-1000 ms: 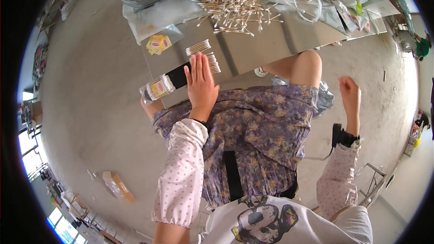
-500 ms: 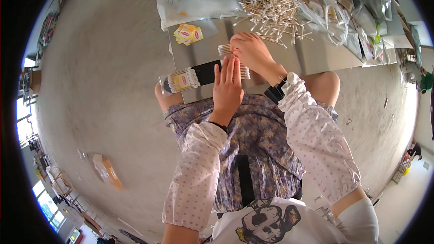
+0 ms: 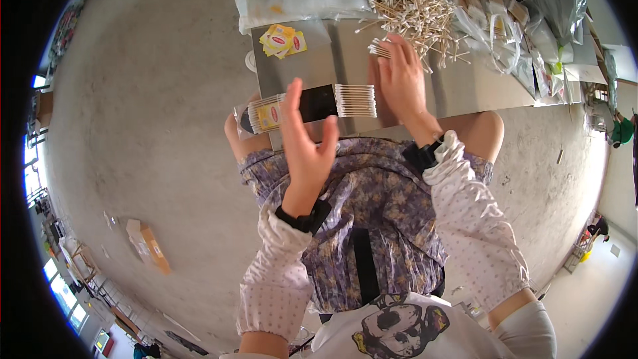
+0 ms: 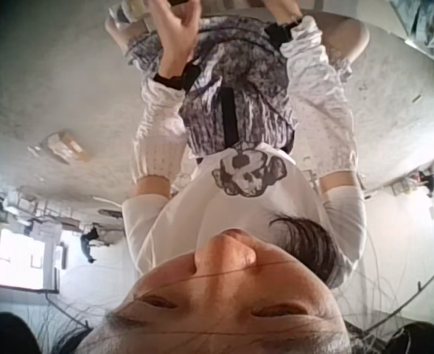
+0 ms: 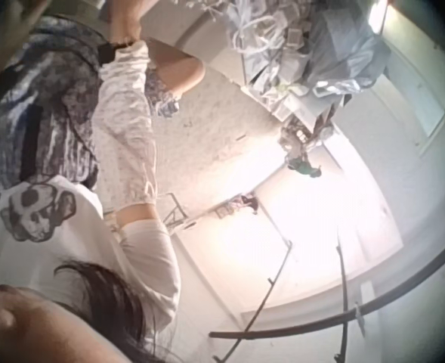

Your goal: Sorting a pile of cotton swabs and placing them into a small plastic bag.

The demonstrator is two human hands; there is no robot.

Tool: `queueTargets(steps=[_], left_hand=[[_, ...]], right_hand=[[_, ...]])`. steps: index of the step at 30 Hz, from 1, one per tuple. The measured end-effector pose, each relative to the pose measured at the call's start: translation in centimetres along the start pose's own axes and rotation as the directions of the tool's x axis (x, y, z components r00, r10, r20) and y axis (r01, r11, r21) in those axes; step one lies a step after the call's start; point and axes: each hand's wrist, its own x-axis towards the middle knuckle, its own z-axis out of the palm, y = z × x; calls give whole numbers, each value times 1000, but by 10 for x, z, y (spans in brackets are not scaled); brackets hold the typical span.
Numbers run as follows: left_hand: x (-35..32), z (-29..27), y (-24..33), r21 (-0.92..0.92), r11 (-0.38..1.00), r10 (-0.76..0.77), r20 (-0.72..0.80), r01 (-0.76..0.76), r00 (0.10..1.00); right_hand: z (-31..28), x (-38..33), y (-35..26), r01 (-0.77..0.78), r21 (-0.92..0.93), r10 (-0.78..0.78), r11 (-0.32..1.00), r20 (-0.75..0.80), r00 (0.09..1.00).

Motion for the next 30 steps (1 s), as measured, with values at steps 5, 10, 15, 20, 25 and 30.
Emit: queueTargets(steps=[5,10,15,20,25,30], left_hand=[[-17,-32,0,-122,992,-38,-231,9,972],[-21,-63,-17,-73,996,-69,-301,49,951],[-11,-50,-8,-482,768,-452,60,422,890],[-6,-9,-19,-266,779,-515,247,568,821],[-6,-8,-18,-414,665,-597,206,621,776],[-11,-9,-22,-400,698,-576,179,594,798]], right_hand=[[43,-17,-37,22,-119,-18,993,37,999],[52,-20,-38,10,-164,7,986,98,995],[64,-14,-44,50,-100,-40,994,100,994],[77,-3,-62,124,-27,-120,992,122,985],[81,1,-72,180,3,-177,984,203,963],[79,1,-76,196,24,-196,980,245,950]])
